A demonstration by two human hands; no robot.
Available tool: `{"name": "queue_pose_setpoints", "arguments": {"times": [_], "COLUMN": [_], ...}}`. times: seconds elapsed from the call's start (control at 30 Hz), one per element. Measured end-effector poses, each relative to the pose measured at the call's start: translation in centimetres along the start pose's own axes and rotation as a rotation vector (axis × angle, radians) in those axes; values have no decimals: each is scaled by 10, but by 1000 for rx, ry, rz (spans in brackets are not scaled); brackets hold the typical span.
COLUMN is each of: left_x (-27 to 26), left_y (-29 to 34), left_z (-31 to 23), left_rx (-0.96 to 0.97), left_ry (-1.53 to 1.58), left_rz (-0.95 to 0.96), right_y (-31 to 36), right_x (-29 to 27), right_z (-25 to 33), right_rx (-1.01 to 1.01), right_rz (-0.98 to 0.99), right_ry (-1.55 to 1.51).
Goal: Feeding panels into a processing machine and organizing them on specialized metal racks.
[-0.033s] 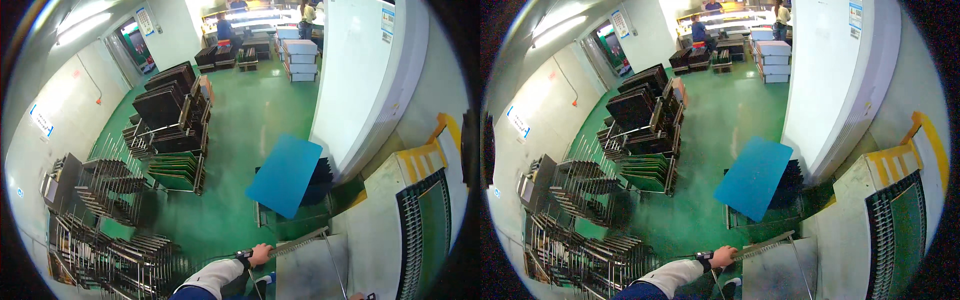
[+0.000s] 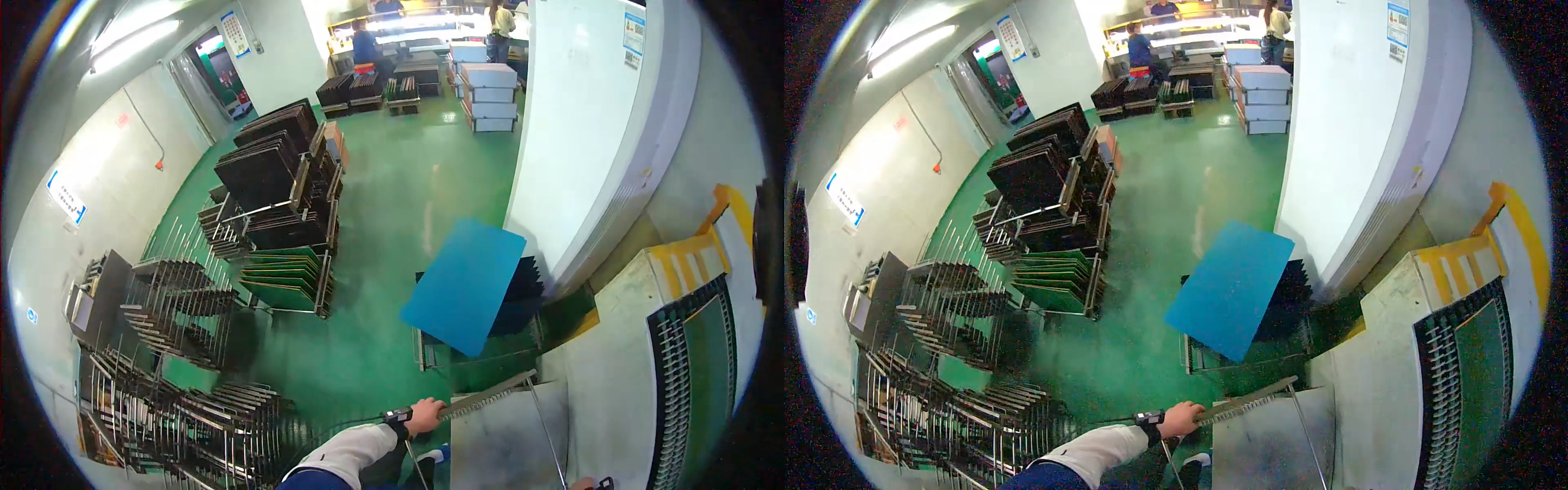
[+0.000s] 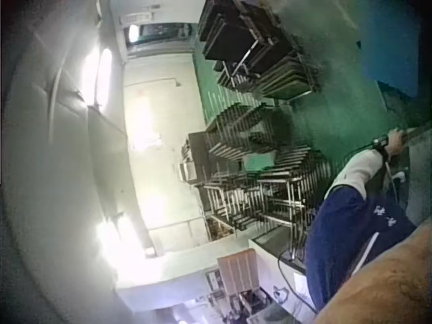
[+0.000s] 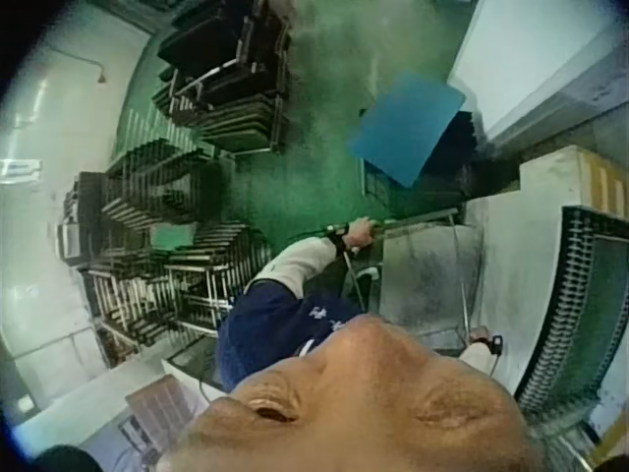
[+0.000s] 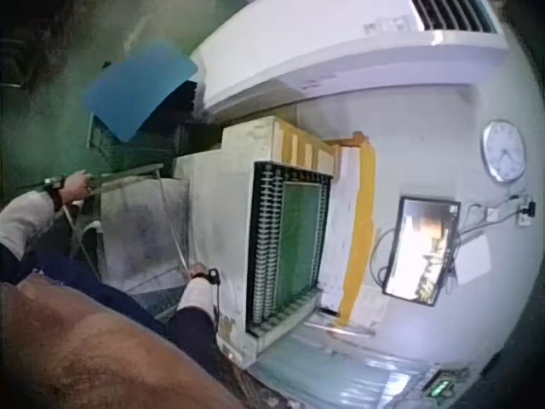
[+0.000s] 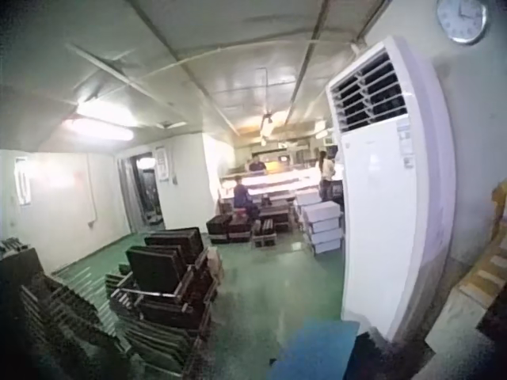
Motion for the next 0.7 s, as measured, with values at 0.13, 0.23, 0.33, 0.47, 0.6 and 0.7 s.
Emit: {"name": "queue_pose_setpoints", "arguments": {"times": [0.13,0.23,0.33,0.47,0.6,0.7], "left_x": [3,-5,-1,1,-4,1], "left_y": [0,3,2,0,0,-1], "left_z": [0,0,2,4,-7,0], "left_rx": [12,-5,-9,4,31,29], "left_ry": [33,1,-7,-16,11,-1], "left_rz": [59,43,53,25,15,57], "right_y": [1,-7,-11,-13,-5,4], "right_x": [-3,0,4,12,18,18], "right_z": [1,6,7,9,7,6], "right_rx": [-84,-190,-311,-513,-686,-783], "right_rz": [7,-1,-3,-18,-46,-72], "right_ry": [177,329,495,727,916,1015]}}
Point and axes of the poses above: each hand's wrist, its own y-axis away from the middle knuckle, its own x-axis out of the palm, z = x × y, the point moved 8 cm from there along -y, towards the middle knuckle, and after that the axes turned 9 degrees about x, right-handed, at the moved point
